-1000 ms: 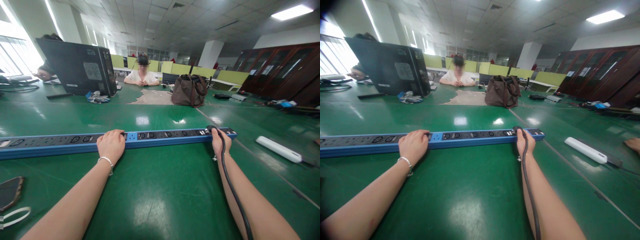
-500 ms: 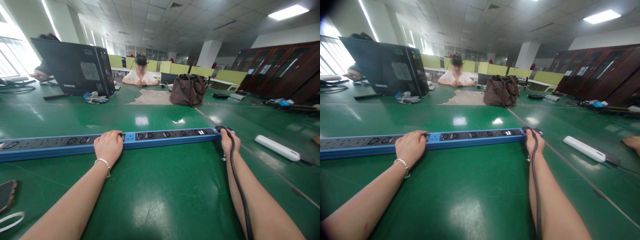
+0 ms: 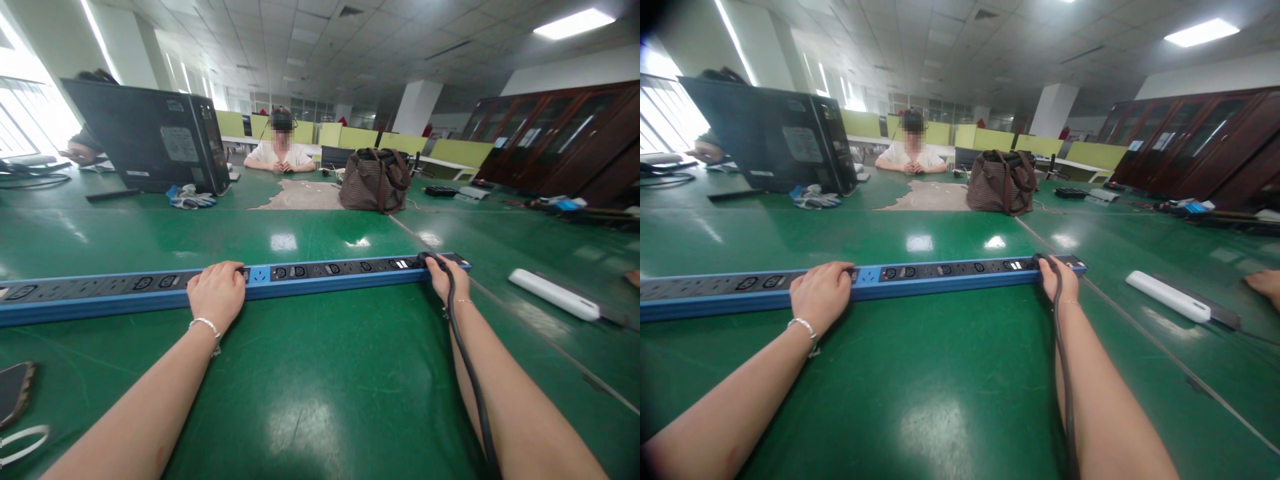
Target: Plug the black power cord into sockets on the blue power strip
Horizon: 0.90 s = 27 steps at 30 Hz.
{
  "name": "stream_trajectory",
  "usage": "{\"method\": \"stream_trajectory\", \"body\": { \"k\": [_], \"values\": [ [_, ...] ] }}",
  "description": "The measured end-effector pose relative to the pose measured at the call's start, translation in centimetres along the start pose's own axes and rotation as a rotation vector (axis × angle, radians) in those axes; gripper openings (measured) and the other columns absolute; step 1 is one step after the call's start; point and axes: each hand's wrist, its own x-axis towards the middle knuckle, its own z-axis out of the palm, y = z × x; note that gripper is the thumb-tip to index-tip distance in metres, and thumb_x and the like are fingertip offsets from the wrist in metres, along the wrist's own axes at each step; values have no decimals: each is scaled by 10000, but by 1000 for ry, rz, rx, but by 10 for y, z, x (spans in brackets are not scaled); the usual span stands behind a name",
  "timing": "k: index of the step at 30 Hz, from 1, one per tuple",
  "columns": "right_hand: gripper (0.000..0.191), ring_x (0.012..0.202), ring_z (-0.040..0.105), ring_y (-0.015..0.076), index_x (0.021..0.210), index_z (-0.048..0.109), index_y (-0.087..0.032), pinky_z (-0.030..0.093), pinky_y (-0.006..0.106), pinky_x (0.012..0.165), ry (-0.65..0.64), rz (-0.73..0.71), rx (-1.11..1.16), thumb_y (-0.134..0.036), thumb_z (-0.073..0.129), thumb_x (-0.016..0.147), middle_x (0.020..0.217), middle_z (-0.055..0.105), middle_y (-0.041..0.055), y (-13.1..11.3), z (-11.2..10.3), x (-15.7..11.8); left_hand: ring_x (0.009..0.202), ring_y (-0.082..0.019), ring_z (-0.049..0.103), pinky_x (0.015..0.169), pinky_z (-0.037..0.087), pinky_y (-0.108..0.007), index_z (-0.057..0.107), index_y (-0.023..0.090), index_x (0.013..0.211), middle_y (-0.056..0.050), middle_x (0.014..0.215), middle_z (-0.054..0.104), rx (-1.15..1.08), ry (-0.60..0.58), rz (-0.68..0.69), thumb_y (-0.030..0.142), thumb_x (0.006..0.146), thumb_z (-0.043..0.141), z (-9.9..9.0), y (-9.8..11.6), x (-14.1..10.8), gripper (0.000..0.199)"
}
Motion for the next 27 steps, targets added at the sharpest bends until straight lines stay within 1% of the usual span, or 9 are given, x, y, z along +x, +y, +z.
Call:
{"method": "stream_trajectory", "body": {
  "k": [2,5,7,10,12,17,20,23,27],
  "values": [
    [402,906,625,262,925,713,-172,460,385,864,-4,-5,-18,-474,522,742,918,707,101,-1,0,0,1064,-239,558,921,349,-409,647,259,1017,-42,1100,670,6,-1,2,266,850,335,0,0,0,354],
    [389,925,620,273,915,720,-187,453,409,873,-48,2,-60,-466,504,750,936,706,101,-1,0,-1,1061,-239,561,921,351,-409,647,255,1015,-45,1090,672,5,7,10,269,854,328,0,0,0,358],
    [399,983,603,287,952,717,-198,437,443,896,-69,11,-115,-463,477,774,990,696,105,0,0,-2,1060,-241,562,919,353,-412,648,252,1014,-48,1091,671,2,9,13,269,855,324,0,0,0,361],
    [422,1108,544,292,1044,693,-201,396,482,949,-36,20,-193,-450,453,802,1110,655,115,1,1,-6,1067,-242,561,922,351,-414,648,249,1015,-48,1096,670,-1,3,11,267,854,324,0,0,0,362],
    [427,1144,520,288,1066,685,-198,378,487,970,-21,20,-212,-446,453,807,1146,636,123,1,2,-8,1068,-240,561,923,350,-414,646,251,1017,-46,1100,670,1,-2,5,268,853,326,-1,0,0,360],
    [396,1137,525,302,1014,704,-226,367,522,971,-20,44,-207,-465,482,790,1116,652,110,1,2,-10,1074,-233,558,923,348,-409,641,260,1016,-41,1107,668,3,-7,2,265,853,327,-2,1,-1,354],
    [420,1145,517,312,1029,701,-232,363,534,967,-29,65,-208,-485,466,789,1131,643,118,-1,0,-10,1077,-232,556,925,348,-410,642,262,1013,-39,1104,668,1,-1,-1,265,855,324,-1,1,0,355],
    [431,1142,514,318,1035,698,-249,348,549,969,-38,53,-205,-508,459,787,1137,640,114,-3,-2,-11,1071,-233,556,928,348,-408,644,264,1011,-40,1104,669,0,-2,-5,270,857,329,0,0,0,351],
    [431,1144,512,314,1035,693,-256,325,570,974,-16,54,-201,-520,454,793,1149,636,107,-5,-2,-16,1072,-234,554,931,344,-408,644,263,1014,-39,1110,667,1,-10,-6,267,853,328,0,0,0,355]
  ]
}}
